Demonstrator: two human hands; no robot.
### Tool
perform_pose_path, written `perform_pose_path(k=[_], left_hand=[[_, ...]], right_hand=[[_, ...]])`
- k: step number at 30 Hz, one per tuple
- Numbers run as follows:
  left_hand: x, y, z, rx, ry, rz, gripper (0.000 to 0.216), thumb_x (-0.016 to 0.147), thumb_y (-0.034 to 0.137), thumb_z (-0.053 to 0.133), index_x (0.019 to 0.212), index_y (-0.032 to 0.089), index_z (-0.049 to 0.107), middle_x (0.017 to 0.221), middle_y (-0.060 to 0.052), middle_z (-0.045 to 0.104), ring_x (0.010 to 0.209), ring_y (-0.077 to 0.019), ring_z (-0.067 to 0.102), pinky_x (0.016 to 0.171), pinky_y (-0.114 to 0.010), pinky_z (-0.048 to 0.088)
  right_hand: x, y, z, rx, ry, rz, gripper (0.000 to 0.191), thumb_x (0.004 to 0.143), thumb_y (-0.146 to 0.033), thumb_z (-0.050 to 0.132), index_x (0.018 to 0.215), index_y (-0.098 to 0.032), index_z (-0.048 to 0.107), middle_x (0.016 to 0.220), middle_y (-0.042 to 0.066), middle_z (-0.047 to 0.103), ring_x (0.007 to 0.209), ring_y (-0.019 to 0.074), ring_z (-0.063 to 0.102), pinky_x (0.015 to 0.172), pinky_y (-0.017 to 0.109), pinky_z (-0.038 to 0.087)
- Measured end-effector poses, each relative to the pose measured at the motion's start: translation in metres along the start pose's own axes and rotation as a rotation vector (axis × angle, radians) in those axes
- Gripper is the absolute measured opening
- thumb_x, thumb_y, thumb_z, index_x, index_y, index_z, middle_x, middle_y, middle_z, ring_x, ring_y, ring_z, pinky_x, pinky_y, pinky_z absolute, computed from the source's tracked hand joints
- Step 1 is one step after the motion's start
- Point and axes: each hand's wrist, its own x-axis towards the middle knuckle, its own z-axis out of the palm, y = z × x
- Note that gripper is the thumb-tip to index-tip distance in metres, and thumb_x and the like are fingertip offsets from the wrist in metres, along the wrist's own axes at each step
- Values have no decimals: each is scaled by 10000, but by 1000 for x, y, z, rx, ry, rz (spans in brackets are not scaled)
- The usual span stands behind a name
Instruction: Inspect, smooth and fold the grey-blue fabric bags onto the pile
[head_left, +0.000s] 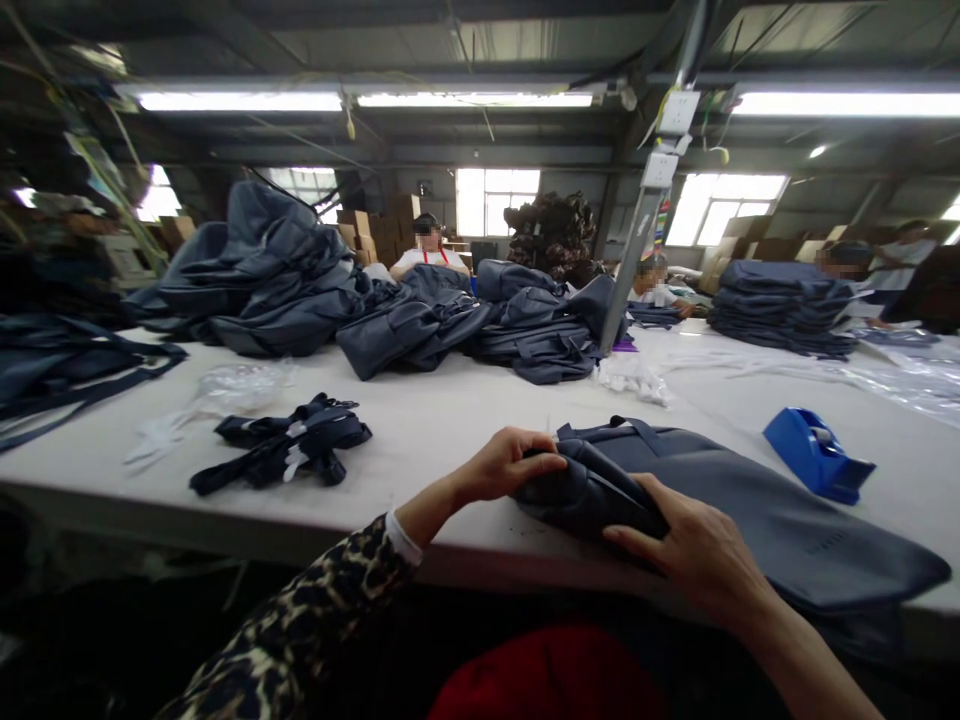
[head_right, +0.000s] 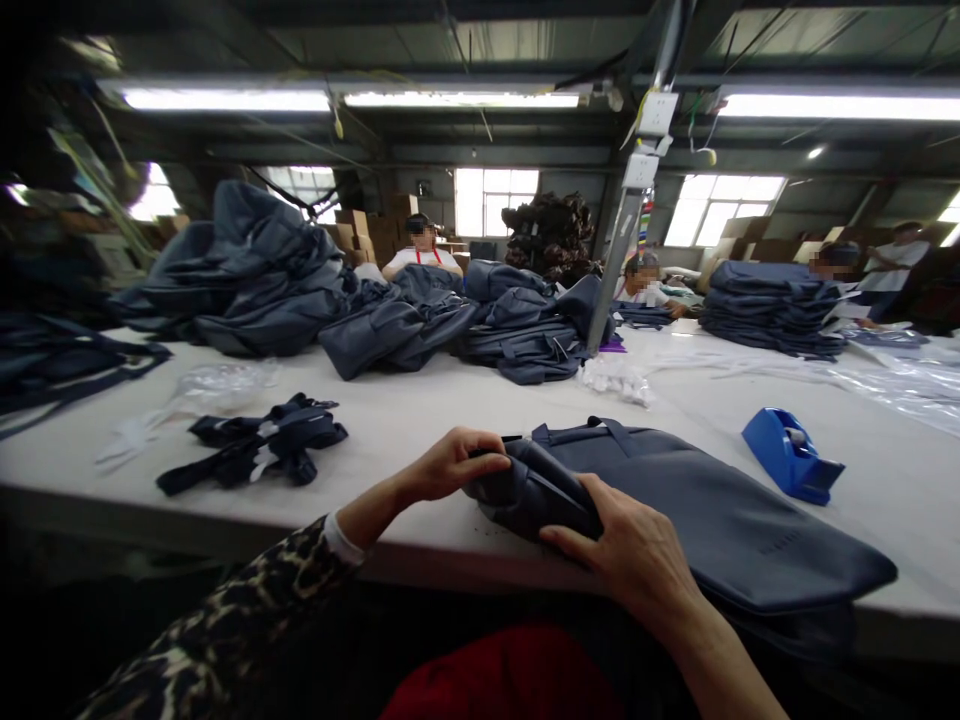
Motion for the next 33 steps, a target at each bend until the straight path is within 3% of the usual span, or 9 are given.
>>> perform_pose_path(k=[6,12,16,21,24,27,29,31,33], left_hand=[[1,-7,-3,123,22,57,356,895,442,595,714,140,643,657,21,550,655,-114,498,631,-220,372],[-16,-13,-9,448,24,286,286,892,458,630,873,174,651,847,-28,666,854,-168,589,893,-304,398],[-27,-29,-26,668,-58,296,231,898,417,635,885,187,613,856,-20,650,868,-164,599,973,-331,375],[-48,-63,-48,901,-81,60,86,891,193,532,883,217,614,941,-16,673,965,-200,612,1063,-420,329],[-59,-72,-45,908,79,-14,237,809,82,422,870,223,602,985,-36,669,1015,-220,595,1012,-408,402],[-51,-72,-23,809,288,34,226,873,147,377,919,218,587,1109,-69,650,1114,-229,564,998,-390,436],[-34,-76,-1,751,165,32,249,939,267,387,1038,205,607,1273,-85,606,1221,-230,526,1062,-397,405],[-17,-89,20,738,-96,-44,366,975,348,361,1224,208,590,1409,-81,538,1321,-235,466,1138,-449,324],[-7,-107,35,793,-306,-116,444,1000,366,305,1375,255,515,1482,-57,477,1393,-247,396,1184,-547,179]], right_hand=[[6,-13,26,-94,173,-150,487,951,-638,370,810,-227,589,608,5,647,517,176,615,500,272,300],[4,-12,33,-106,265,-280,489,991,-567,357,756,-206,589,627,7,628,548,140,574,560,270,297],[14,-28,52,-151,219,-281,403,982,-513,439,780,-206,603,664,15,628,616,156,570,608,299,290],[39,-54,116,-134,-15,-235,313,987,-450,461,953,-182,621,862,80,673,790,196,602,659,310,341],[45,-66,152,-127,-72,-245,227,986,-371,468,976,-195,611,920,70,670,828,208,610,668,312,382],[43,-81,173,-122,-116,-237,232,996,-230,385,1012,-193,614,1015,89,669,897,226,615,693,330,421],[38,-90,178,-123,-156,-220,275,985,-198,372,1100,-152,617,1092,139,666,971,262,615,729,364,450],[33,-90,171,-122,-198,-221,315,969,-224,422,1204,-104,594,1165,176,656,1051,286,603,788,392,468],[25,-72,151,-88,-259,-284,358,952,-321,494,1256,-154,586,1183,126,672,1086,268,599,844,388,475]])
